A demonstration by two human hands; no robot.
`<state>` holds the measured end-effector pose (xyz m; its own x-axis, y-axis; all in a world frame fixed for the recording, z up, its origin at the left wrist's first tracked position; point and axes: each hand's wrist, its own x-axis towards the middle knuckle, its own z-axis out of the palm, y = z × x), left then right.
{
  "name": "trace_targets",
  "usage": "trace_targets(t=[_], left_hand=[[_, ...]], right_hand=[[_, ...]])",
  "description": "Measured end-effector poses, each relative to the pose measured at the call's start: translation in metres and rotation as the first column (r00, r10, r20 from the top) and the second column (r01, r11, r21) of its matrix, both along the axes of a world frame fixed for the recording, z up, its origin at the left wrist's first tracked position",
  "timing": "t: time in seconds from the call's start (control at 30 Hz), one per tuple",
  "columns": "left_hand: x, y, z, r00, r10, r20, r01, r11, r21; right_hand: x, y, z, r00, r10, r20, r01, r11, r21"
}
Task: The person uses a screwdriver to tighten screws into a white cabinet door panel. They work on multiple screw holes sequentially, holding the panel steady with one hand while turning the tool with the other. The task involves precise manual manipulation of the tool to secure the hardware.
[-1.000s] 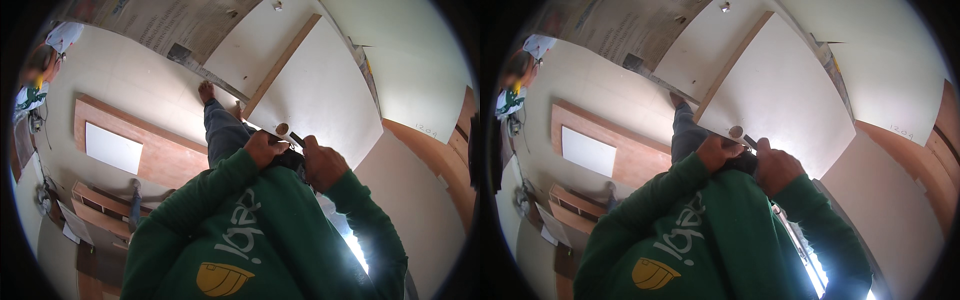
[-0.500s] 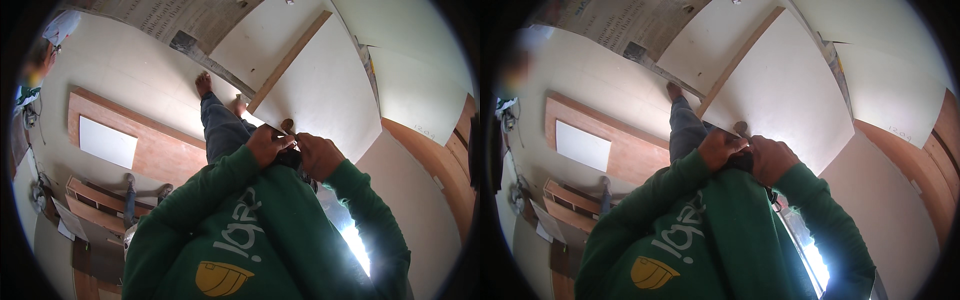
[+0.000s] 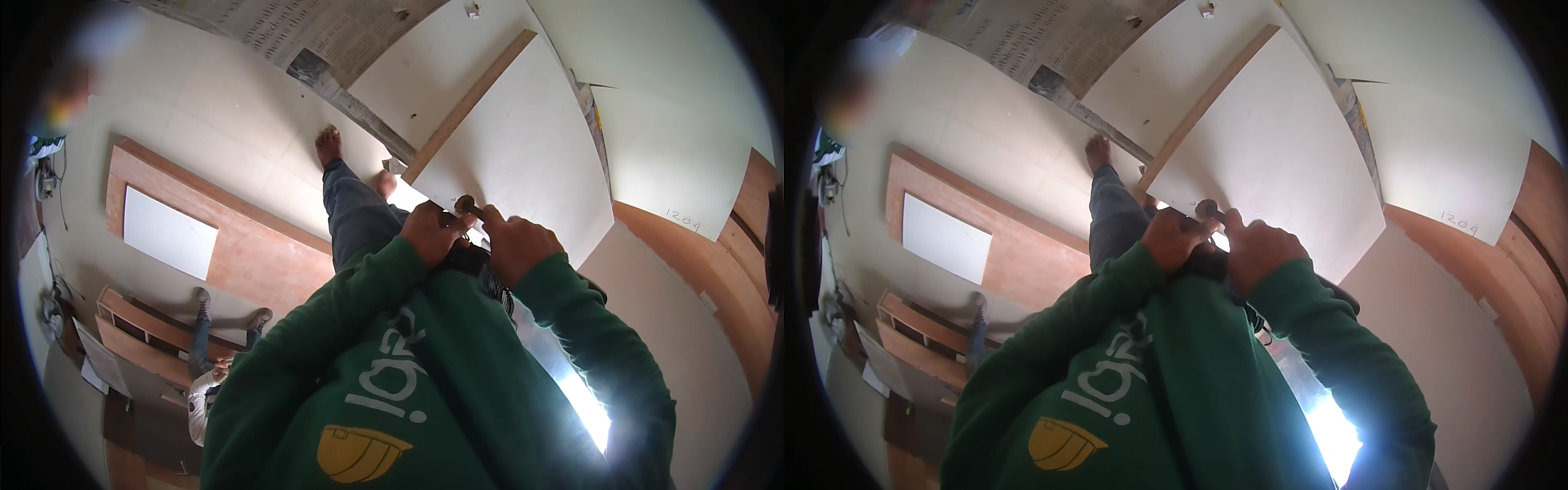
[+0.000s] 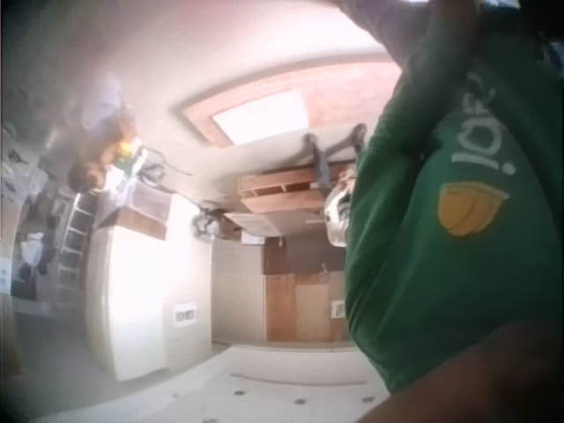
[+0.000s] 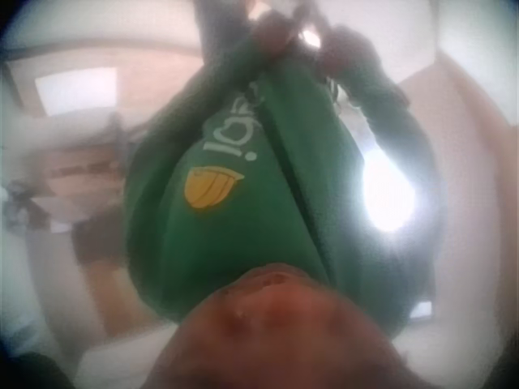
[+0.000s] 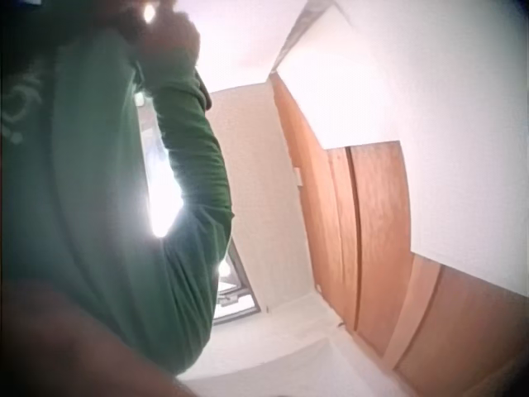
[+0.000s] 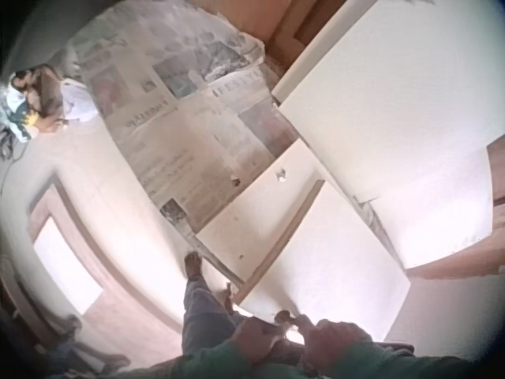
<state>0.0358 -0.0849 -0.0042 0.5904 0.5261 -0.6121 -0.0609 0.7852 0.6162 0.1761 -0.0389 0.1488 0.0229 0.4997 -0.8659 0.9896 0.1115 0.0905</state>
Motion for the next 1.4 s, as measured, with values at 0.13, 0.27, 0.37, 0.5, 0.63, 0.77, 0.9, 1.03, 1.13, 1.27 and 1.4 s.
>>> trace_targets(t=[0.13, 0.27, 0.37, 0.5, 0.63, 0.77, 0.9, 1.03, 1.13, 1.27, 1.4], left_hand=[[0.005, -0.013, -0.012, 0.987, 0.08, 0.136, -0.076, 0.997, -0.032], [0.001, -0.008, 0.001, 0.988, 0.084, 0.129, -0.071, 0.992, -0.101], [0.0, -0.001, 0.0, 0.999, -0.003, 0.045, 0.002, 0.999, 0.034], [0.009, -0.013, -0.013, 0.996, 0.081, 0.024, -0.084, 0.985, 0.151], [0.023, -0.02, -0.016, 0.995, 0.048, -0.088, -0.041, 0.997, 0.072], [0.024, -0.019, -0.007, 0.981, 0.164, -0.101, -0.15, 0.98, 0.132], [0.029, -0.035, -0.003, 0.958, 0.252, -0.134, -0.204, 0.933, 0.297], [0.051, -0.057, -0.015, 0.91, 0.414, 0.005, -0.399, 0.876, 0.27], [0.058, -0.056, -0.024, 0.887, 0.462, 0.022, -0.46, 0.877, 0.137], [0.055, -0.043, -0.017, 0.877, 0.472, 0.089, -0.48, 0.868, 0.127], [0.058, -0.045, -0.021, 0.858, 0.509, 0.076, -0.514, 0.84, 0.174]], right_hand=[[0.008, 0.003, 0.004, 0.99, -0.122, -0.073, 0.119, 0.992, -0.049], [0.008, 0.003, 0.002, 0.99, -0.076, -0.115, 0.075, 0.997, -0.011], [0.009, 0.005, 0.0, 0.995, 0.011, -0.099, -0.008, 0.999, 0.031], [0.008, 0.005, -0.006, 0.992, 0.093, -0.087, -0.087, 0.993, 0.077], [0.009, -0.004, -0.01, 0.985, 0.172, 0.01, -0.172, 0.981, 0.091], [0.008, -0.013, -0.006, 0.968, 0.233, 0.088, -0.247, 0.942, 0.228], [0.029, -0.01, 0.002, 0.977, 0.197, -0.081, -0.177, 0.962, 0.209], [0.044, -0.017, -0.011, 0.968, 0.171, -0.182, -0.128, 0.966, 0.226], [0.032, -0.01, -0.007, 0.972, 0.201, -0.118, -0.171, 0.959, 0.226], [0.023, 0.005, -0.005, 0.968, 0.249, -0.02, -0.244, 0.961, 0.128], [0.023, 0.011, -0.006, 0.931, 0.364, -0.024, -0.356, 0.922, 0.152]])
